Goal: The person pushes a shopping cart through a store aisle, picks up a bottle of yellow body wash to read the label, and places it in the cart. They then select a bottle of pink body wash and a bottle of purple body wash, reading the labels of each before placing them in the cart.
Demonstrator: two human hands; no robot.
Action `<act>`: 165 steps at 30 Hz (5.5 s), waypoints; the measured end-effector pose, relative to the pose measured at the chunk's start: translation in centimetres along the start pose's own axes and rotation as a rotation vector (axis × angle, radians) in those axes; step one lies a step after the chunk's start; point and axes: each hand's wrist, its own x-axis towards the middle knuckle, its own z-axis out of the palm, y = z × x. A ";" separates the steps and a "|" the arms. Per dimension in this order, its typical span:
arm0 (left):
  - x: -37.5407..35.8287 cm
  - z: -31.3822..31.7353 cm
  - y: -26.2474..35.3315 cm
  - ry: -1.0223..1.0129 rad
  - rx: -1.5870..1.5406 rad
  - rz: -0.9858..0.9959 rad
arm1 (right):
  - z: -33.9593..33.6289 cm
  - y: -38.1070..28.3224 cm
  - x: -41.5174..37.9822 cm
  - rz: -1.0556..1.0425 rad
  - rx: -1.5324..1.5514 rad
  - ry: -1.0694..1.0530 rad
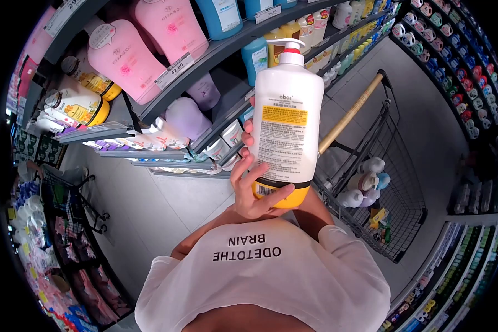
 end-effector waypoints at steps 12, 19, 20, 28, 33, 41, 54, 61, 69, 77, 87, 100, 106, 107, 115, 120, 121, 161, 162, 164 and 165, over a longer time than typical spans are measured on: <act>-0.1 0.2 -0.7 -0.239 -0.373 0.094 | -0.1 -1.2 -4.3 -0.292 -0.037 0.029; -0.6 1.7 -0.2 -0.651 -0.765 0.191 | 0.6 -1.7 -11.8 -0.625 -0.200 0.233; -0.4 1.8 -0.1 -0.741 -0.814 0.208 | 0.6 -1.5 -13.1 -0.684 -0.201 0.292; 0.6 3.5 1.9 -1.299 -1.213 -0.134 | -0.6 -2.4 -21.1 -0.821 -0.332 0.464; -1.2 8.0 4.2 -1.102 -1.096 -0.235 | -2.8 -4.3 -22.7 -0.818 -0.425 0.608; -0.1 16.4 11.3 -0.880 -1.406 -0.811 | 1.9 -11.7 -24.5 -0.679 -0.829 0.980; -2.3 29.1 24.7 -0.981 -1.071 -0.621 | 6.5 -24.2 -36.8 -0.689 -1.585 1.435; -1.0 32.5 29.6 -1.344 -0.813 -0.283 | 5.0 -26.3 -44.7 -1.057 -1.071 1.524; -2.5 33.2 26.4 -1.372 -1.011 -0.405 | 4.5 -29.7 -54.3 -1.259 -1.324 1.923; -5.3 28.0 17.8 -1.201 -0.870 -0.933 | 4.8 -30.6 -61.2 -1.506 -1.293 2.027; -5.1 27.2 19.5 -1.218 -0.724 -0.928 | -1.1 -31.0 -63.0 -1.466 -0.917 1.789; -8.0 29.4 20.4 -1.177 -0.966 -1.152 | -9.9 -28.9 -53.2 -0.498 -1.595 1.522; -10.0 38.3 24.9 -1.440 -0.810 -0.969 | -10.5 -28.0 -50.1 -0.321 -1.718 1.528; -10.6 39.7 25.2 -1.390 -0.835 -0.917 | -11.0 -27.9 -49.9 -0.324 -1.734 1.529; -10.1 44.8 24.8 -1.314 -0.800 -0.892 | -12.0 -26.5 -50.5 -0.286 -1.721 1.548; -7.3 45.6 25.9 -1.462 -0.501 -0.498 | -12.1 -26.3 -50.9 -0.245 -1.785 1.523; -7.3 45.9 26.0 -1.474 -0.443 -0.437 | -12.2 -26.2 -51.0 -0.253 -1.781 1.518; -9.0 29.2 14.2 -1.014 -1.041 -1.168 | -10.7 -30.4 -46.9 0.172 -2.202 0.962; -8.8 27.0 13.7 -1.014 -1.054 -1.241 | -10.8 -30.4 -45.5 0.275 -2.204 0.908; -8.8 23.0 13.0 -1.050 -1.060 -1.344 | -9.6 -29.5 -42.4 0.469 -2.220 0.813; -8.5 21.1 12.7 -1.143 -1.055 -1.342 | -10.4 -29.3 -41.9 0.551 -2.211 0.670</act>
